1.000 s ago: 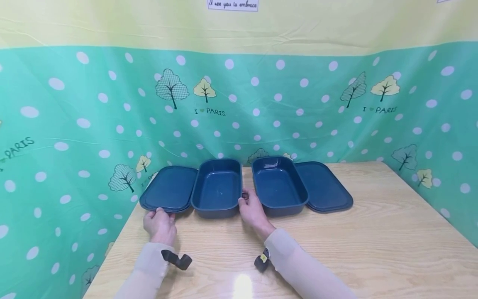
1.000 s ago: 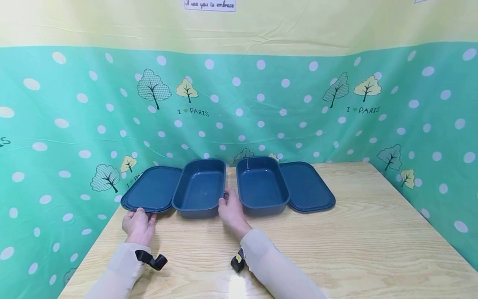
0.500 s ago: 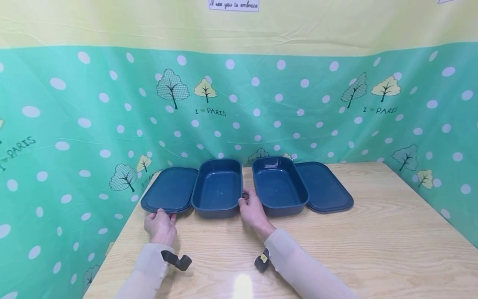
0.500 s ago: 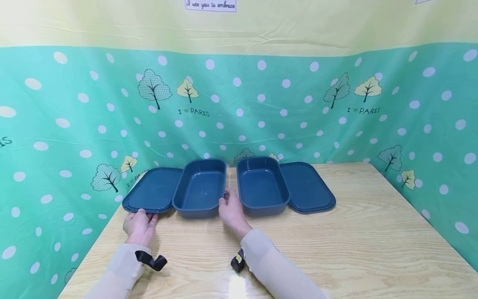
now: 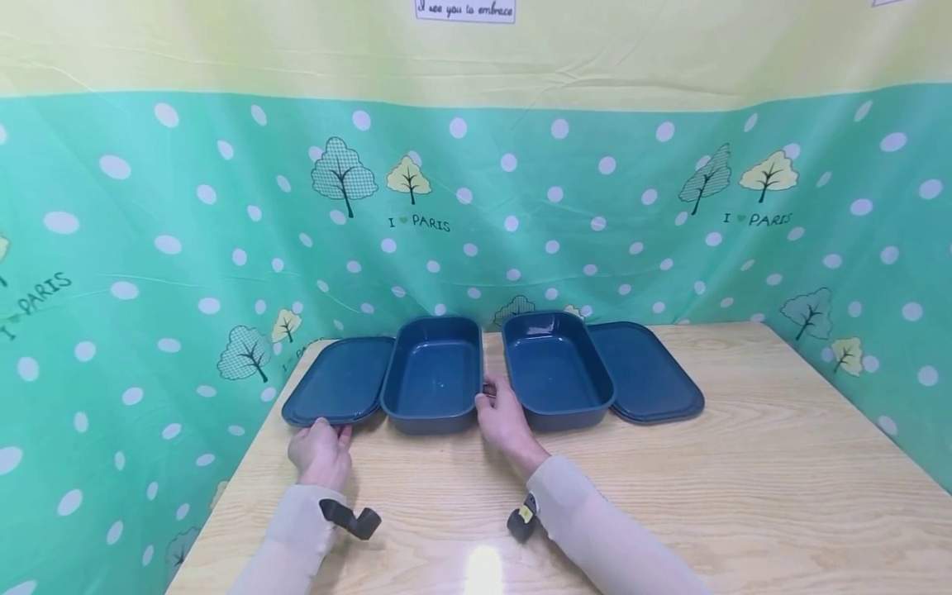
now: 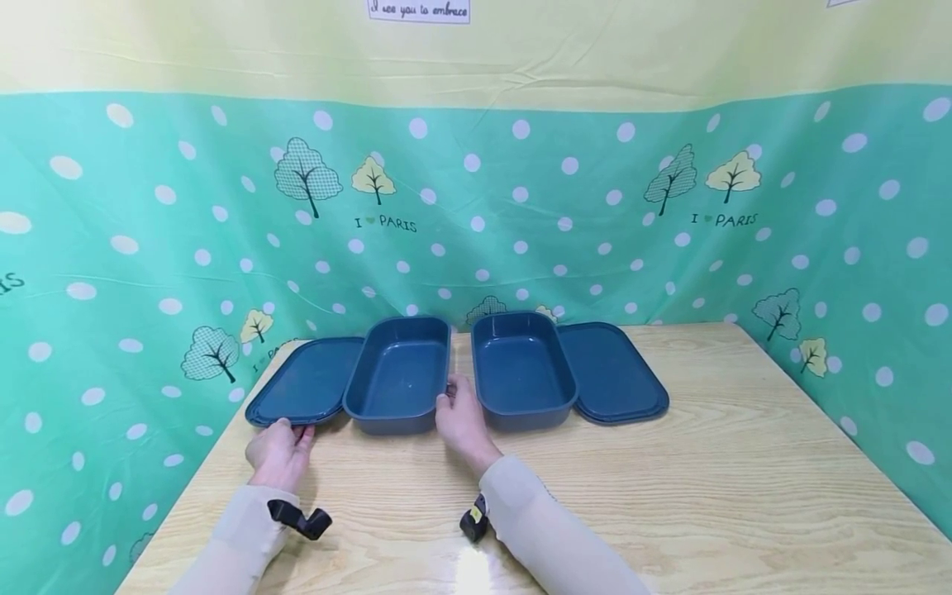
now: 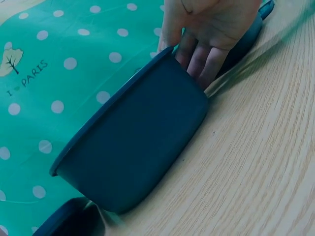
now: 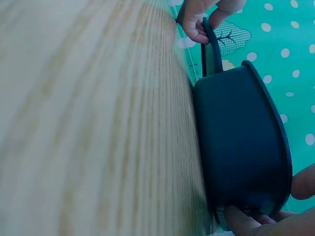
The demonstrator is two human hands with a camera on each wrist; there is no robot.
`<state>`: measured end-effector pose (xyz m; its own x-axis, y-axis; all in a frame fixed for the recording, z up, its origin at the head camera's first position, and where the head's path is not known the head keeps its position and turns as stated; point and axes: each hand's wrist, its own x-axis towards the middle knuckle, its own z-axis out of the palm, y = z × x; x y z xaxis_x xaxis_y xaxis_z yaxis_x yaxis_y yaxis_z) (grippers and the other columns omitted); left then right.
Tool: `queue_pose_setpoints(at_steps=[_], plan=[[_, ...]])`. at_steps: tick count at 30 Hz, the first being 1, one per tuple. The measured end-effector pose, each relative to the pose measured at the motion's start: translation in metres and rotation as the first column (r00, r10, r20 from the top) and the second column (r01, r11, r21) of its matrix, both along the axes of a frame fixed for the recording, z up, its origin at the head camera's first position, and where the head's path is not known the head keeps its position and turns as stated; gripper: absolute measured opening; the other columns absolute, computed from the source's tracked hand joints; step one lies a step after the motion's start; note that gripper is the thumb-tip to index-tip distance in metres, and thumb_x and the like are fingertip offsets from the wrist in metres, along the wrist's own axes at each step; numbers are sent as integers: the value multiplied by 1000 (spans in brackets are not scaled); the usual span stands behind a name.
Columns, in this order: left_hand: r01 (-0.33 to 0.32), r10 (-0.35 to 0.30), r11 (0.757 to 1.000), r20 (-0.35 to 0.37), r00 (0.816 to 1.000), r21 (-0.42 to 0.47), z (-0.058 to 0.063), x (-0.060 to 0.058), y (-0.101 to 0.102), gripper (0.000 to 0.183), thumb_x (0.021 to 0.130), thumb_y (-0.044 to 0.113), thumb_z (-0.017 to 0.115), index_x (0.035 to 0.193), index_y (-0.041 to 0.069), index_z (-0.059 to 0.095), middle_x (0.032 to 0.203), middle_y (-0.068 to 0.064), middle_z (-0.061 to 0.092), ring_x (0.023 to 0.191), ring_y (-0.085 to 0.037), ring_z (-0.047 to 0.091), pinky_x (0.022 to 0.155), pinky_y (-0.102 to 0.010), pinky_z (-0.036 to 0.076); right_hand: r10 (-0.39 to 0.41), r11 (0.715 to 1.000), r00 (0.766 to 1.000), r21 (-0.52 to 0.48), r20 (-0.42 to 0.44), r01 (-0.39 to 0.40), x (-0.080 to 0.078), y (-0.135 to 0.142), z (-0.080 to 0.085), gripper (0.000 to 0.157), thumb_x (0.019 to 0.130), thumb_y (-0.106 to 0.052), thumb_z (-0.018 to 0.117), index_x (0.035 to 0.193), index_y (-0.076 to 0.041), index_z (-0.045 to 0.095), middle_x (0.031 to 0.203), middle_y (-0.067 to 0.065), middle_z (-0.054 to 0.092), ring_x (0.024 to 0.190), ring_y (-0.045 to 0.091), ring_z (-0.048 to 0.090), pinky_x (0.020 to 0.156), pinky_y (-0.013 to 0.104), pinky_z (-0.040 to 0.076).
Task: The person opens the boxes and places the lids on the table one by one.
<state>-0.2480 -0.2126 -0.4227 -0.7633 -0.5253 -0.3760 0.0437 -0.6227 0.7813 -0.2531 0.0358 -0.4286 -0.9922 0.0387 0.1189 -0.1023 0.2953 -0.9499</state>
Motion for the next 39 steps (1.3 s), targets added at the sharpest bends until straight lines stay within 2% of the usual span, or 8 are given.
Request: queue_pose_setpoints(at_steps=[9,16,19,25,39], plan=[[-9,10,1000,52,999,-24,-2,0,0,51,92,4,35,140,0,17,132,-13,33,111,-20,45,88,-29,44,-5,1000,1000,-17,20,5,2,1,0,41,93,-9,43,131,1,36,123,19,47,112,27,48,94,39,40],[18,-12,998,99,995,-66,0,3,1,52,92,4,38,141,3,20,129,-10,32,107,-17,44,87,-26,44,5,1000,1000,-26,5,-5,2,2,0,41,92,-7,43,131,4,36,123,21,47,111,29,48,93,40,41],[23,-16,997,102,995,-70,1,5,1,53,91,5,40,140,2,20,122,-8,36,102,-17,46,86,-26,45,6,1000,1000,-26,6,-6,3,1,0,41,92,-8,43,131,4,36,123,21,47,111,29,48,93,40,40],[34,-21,995,136,991,-95,2,7,3,44,90,9,43,132,1,32,107,-5,39,93,-16,47,81,-25,46,3,999,1000,-34,12,-2,4,2,1,41,93,-8,43,131,4,36,123,21,47,111,28,48,93,39,40],[64,-43,993,202,978,-100,8,17,3,57,91,21,43,140,6,19,122,-10,32,105,-20,42,89,-26,43,12,999,1000,-37,8,-11,1,0,1,40,93,-8,43,131,3,36,123,20,47,111,28,48,93,39,41]])
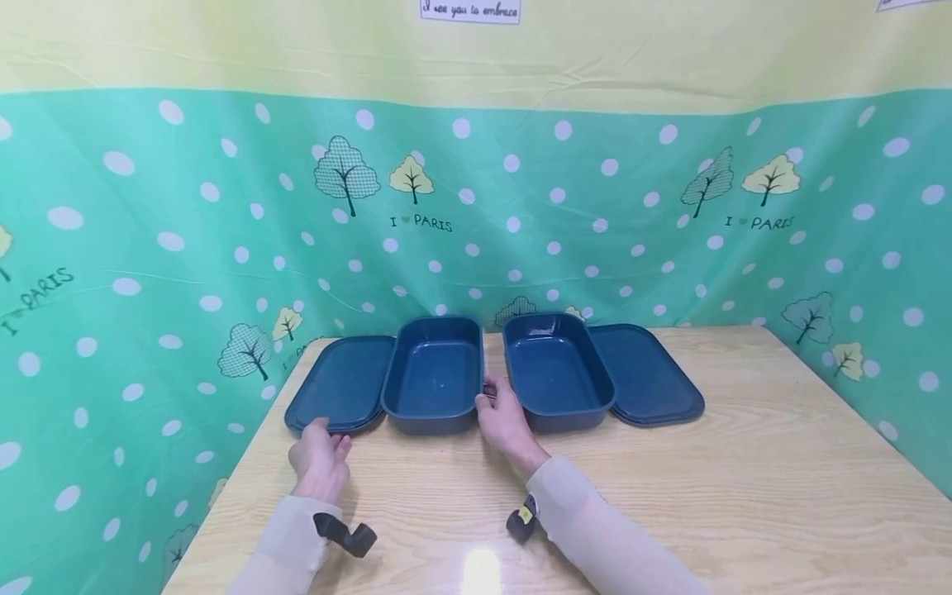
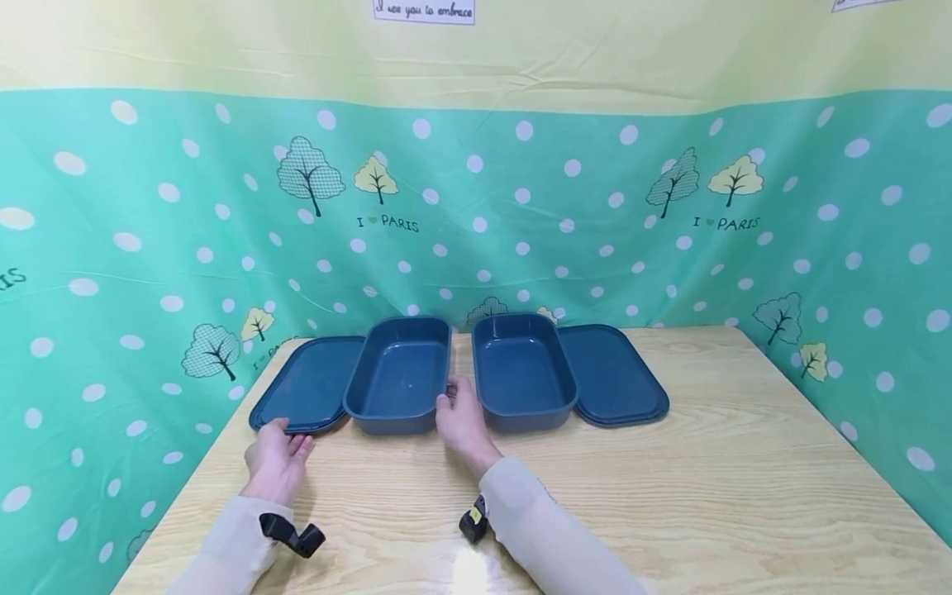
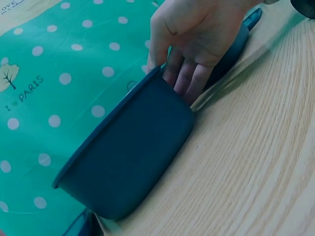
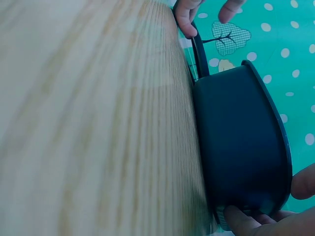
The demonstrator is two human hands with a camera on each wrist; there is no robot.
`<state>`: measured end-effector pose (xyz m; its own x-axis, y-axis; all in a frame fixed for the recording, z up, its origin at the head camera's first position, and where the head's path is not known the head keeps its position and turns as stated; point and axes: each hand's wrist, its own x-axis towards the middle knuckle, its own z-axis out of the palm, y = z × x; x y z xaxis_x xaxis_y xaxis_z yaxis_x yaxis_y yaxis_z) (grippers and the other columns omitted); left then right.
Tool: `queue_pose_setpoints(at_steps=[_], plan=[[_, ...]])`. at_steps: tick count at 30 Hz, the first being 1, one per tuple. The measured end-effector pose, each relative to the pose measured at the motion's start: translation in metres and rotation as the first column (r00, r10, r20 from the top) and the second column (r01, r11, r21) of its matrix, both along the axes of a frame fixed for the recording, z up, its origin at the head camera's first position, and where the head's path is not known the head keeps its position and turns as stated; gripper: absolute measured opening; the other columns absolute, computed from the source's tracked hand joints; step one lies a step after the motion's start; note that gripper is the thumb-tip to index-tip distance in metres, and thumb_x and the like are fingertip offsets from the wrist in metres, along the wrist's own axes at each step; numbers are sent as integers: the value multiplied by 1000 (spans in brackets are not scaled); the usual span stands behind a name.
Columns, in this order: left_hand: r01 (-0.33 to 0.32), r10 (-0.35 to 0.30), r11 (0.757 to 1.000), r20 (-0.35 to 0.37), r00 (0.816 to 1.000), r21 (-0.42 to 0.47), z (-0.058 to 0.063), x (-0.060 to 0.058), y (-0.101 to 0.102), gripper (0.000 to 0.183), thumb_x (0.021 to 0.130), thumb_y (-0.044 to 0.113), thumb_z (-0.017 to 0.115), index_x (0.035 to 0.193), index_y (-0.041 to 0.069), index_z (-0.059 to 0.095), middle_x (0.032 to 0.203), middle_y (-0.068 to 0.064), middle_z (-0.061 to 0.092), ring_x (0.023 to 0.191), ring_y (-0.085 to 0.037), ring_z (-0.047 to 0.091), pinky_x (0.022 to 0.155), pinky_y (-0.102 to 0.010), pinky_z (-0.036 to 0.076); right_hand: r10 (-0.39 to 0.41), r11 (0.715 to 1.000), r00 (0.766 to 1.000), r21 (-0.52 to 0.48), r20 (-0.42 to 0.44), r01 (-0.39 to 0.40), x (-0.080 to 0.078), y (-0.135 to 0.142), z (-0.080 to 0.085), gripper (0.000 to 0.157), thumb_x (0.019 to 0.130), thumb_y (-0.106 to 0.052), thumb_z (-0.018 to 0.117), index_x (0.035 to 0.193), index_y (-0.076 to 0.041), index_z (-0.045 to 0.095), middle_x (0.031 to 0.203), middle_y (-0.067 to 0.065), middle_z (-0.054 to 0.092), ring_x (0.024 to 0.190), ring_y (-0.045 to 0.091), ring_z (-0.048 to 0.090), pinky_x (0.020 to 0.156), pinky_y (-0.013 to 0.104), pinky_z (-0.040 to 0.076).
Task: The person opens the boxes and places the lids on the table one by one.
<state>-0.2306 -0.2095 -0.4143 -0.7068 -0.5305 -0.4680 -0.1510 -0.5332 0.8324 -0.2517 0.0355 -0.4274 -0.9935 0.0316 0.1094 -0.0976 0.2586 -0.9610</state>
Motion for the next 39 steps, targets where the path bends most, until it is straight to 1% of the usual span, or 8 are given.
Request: queue_pose_setpoints(at_steps=[3,7,11,15,24,32,36,39], plan=[[14,-14,1000,-6,1000,4,1,1,0,59,91,22,43,141,5,17,128,-13,30,109,-22,41,90,-26,42,-3,1000,1000,0,2,3,-1,0,-1,40,93,-8,43,131,3,36,123,20,47,111,27,48,93,39,41],[32,-32,999,-19,999,36,4,4,1,63,91,23,43,142,4,11,136,-16,25,118,-23,35,93,-26,39,-8,1000,1000,6,2,8,-1,0,-1,41,93,-9,43,131,3,36,122,19,48,111,27,48,93,38,41],[53,-50,995,-37,998,82,9,8,1,65,92,24,40,143,6,5,141,-14,18,124,-23,28,98,-26,34,-9,1000,1000,7,2,9,-1,0,0,41,93,-9,43,131,2,36,122,19,48,111,27,49,93,38,41],[75,-72,993,-35,997,89,12,11,2,65,92,25,39,144,7,3,143,-13,15,126,-23,24,100,-26,32,-9,1000,1000,13,-2,9,-1,0,1,40,93,-9,43,131,3,36,122,19,48,111,27,49,92,39,41],[75,-73,994,-29,997,83,14,14,3,65,92,25,40,144,7,5,142,-12,16,123,-21,26,98,-25,33,-8,1000,1000,7,-6,9,0,0,0,41,93,-9,43,131,3,36,122,20,48,110,27,49,93,39,41],[58,-57,996,-21,998,69,11,12,3,61,91,23,42,142,5,12,129,-9,23,109,-18,34,95,-24,36,-13,1000,1000,15,-9,13,-1,0,-1,40,92,-9,44,130,3,37,121,20,49,110,27,49,92,39,41],[58,-56,996,-29,998,69,9,11,2,61,91,23,41,142,5,13,130,-9,24,108,-18,35,95,-25,36,-17,1000,1000,18,-4,17,-1,0,0,40,92,-9,44,130,2,38,121,20,49,110,27,50,92,38,41],[71,-68,995,-48,997,68,10,11,3,61,92,24,40,142,4,11,132,-10,24,109,-18,35,97,-26,35,-18,1000,1000,18,8,17,0,0,1,41,92,-9,44,131,1,37,123,19,48,111,26,49,93,38,41]])
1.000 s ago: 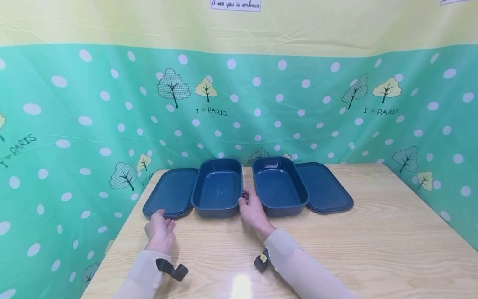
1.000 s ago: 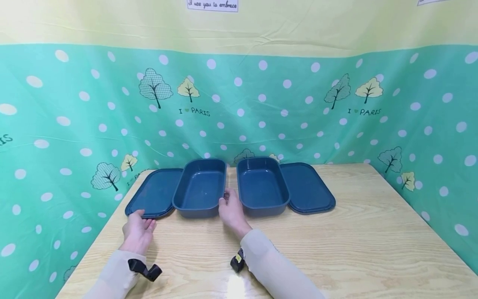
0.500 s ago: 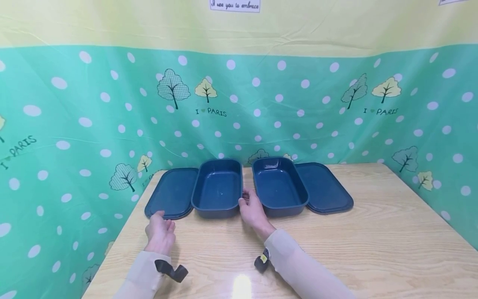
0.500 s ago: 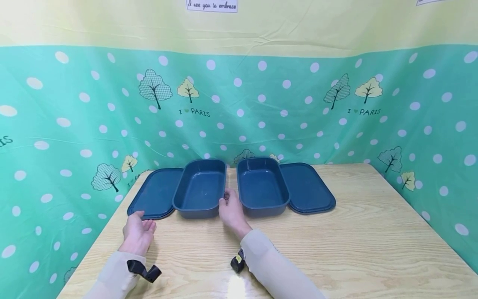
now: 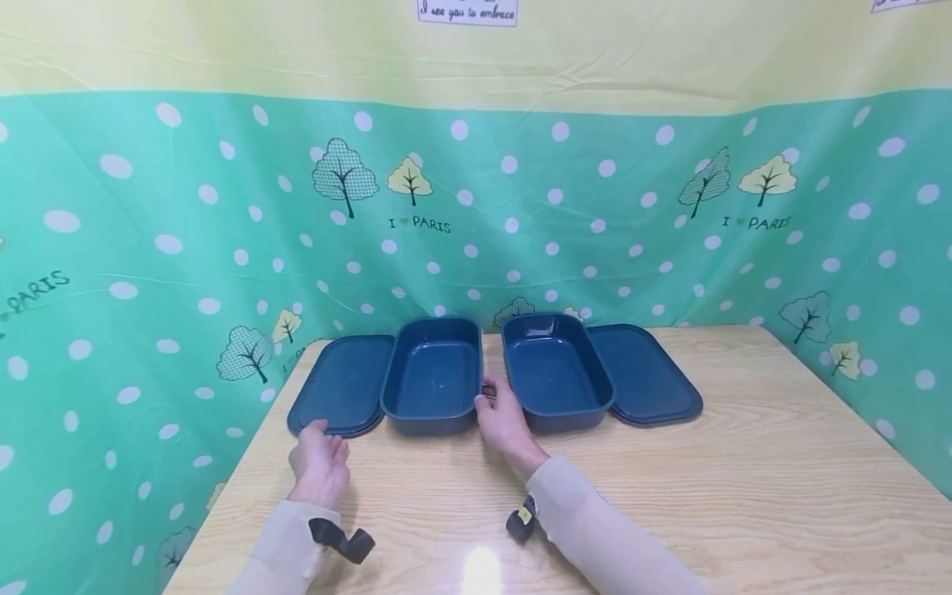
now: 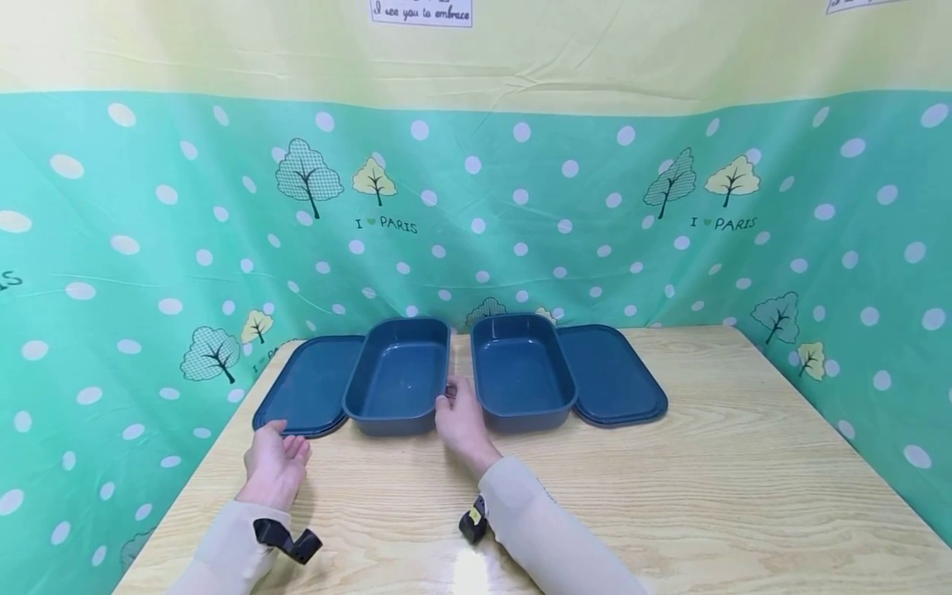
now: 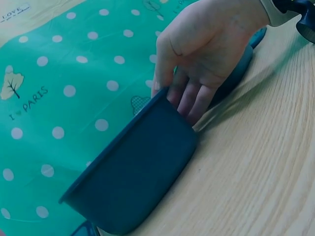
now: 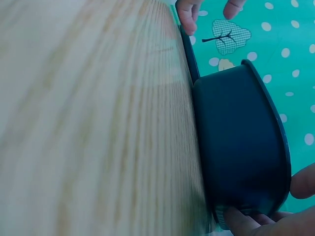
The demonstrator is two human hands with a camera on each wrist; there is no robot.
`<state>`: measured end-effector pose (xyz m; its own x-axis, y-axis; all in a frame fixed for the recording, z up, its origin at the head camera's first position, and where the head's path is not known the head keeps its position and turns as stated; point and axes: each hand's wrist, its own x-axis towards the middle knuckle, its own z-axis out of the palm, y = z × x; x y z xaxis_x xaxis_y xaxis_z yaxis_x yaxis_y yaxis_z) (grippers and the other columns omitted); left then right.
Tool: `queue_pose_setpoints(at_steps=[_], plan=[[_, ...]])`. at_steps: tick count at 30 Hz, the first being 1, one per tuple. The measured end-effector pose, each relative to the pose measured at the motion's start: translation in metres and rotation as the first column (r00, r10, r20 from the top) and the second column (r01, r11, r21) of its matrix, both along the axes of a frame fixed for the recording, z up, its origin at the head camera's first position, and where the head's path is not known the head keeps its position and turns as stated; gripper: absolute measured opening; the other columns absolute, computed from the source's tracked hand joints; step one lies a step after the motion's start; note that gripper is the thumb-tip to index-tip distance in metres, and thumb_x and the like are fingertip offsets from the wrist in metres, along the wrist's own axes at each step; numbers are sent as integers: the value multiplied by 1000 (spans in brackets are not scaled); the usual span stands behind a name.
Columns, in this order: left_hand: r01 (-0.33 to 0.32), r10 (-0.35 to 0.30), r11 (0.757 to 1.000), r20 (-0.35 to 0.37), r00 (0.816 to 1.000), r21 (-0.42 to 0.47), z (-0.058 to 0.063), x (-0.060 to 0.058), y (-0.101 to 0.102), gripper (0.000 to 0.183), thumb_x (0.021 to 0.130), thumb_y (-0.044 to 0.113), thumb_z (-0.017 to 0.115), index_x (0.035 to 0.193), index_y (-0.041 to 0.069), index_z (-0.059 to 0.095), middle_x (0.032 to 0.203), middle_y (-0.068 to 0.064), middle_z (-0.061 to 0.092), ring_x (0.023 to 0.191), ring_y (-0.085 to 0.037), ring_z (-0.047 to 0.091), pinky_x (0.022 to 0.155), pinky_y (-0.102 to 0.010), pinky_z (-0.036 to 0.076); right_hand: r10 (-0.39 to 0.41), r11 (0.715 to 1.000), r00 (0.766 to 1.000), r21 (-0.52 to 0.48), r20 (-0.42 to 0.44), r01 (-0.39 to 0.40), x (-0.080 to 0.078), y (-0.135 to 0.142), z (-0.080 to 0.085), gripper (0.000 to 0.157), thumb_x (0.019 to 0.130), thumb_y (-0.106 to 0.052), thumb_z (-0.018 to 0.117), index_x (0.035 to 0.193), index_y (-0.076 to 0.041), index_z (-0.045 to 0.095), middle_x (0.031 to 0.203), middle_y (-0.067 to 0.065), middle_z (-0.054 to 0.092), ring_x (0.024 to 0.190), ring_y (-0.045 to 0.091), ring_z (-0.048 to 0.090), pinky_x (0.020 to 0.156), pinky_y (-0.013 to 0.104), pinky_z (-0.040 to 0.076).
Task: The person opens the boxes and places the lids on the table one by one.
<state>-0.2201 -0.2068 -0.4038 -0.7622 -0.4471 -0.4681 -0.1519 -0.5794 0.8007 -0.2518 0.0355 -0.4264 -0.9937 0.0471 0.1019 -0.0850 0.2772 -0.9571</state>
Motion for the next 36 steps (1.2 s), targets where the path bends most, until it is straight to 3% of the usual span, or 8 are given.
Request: queue_pose_setpoints(at_steps=[8,15,21,25,29,33,36], plan=[[14,-13,1000,-55,998,8,2,-2,3,61,92,22,39,142,4,8,140,-15,18,123,-24,27,101,-28,30,-3,1000,999,-12,36,3,1,1,5,46,91,-16,48,132,0,36,127,18,46,113,26,47,95,39,39],[79,-79,997,-89,993,-8,5,-5,10,59,93,19,40,142,3,11,137,-15,21,125,-26,28,102,-31,29,0,1000,998,-5,56,1,5,1,9,49,91,-20,49,133,-1,34,128,17,44,116,26,46,95,39,39],[146,-162,981,-129,978,-127,9,-5,16,54,93,16,38,140,-3,18,140,-19,25,125,-27,31,102,-33,29,7,1000,999,30,36,-8,6,2,12,51,90,-21,51,134,-1,34,129,16,44,118,26,44,96,38,38],[171,-217,946,-148,965,-274,11,-7,19,47,94,15,38,136,-4,29,136,-17,35,121,-25,37,101,-34,31,25,998,999,54,33,-27,9,4,15,53,89,-22,52,134,-2,34,131,15,43,118,26,44,96,38,38],[154,-238,894,-155,959,-421,11,-8,22,39,94,17,41,130,0,43,125,-13,46,112,-22,45,98,-34,35,53,995,998,86,20,-55,11,8,22,51,89,-23,52,134,-4,35,132,16,42,119,27,44,96,38,38],[134,-260,824,-157,953,-551,12,-8,26,31,93,18,46,120,6,53,119,-10,53,105,-20,48,94,-36,38,88,988,996,129,18,-89,12,14,30,51,89,-25,51,133,-5,35,133,15,42,119,27,43,97,39,38],[112,-293,748,-174,940,-654,14,-8,28,26,91,20,50,114,9,58,116,-8,57,102,-18,50,90,-35,39,119,978,993,171,18,-121,13,18,35,51,89,-28,51,133,-4,37,132,14,43,119,27,44,96,39,38]])
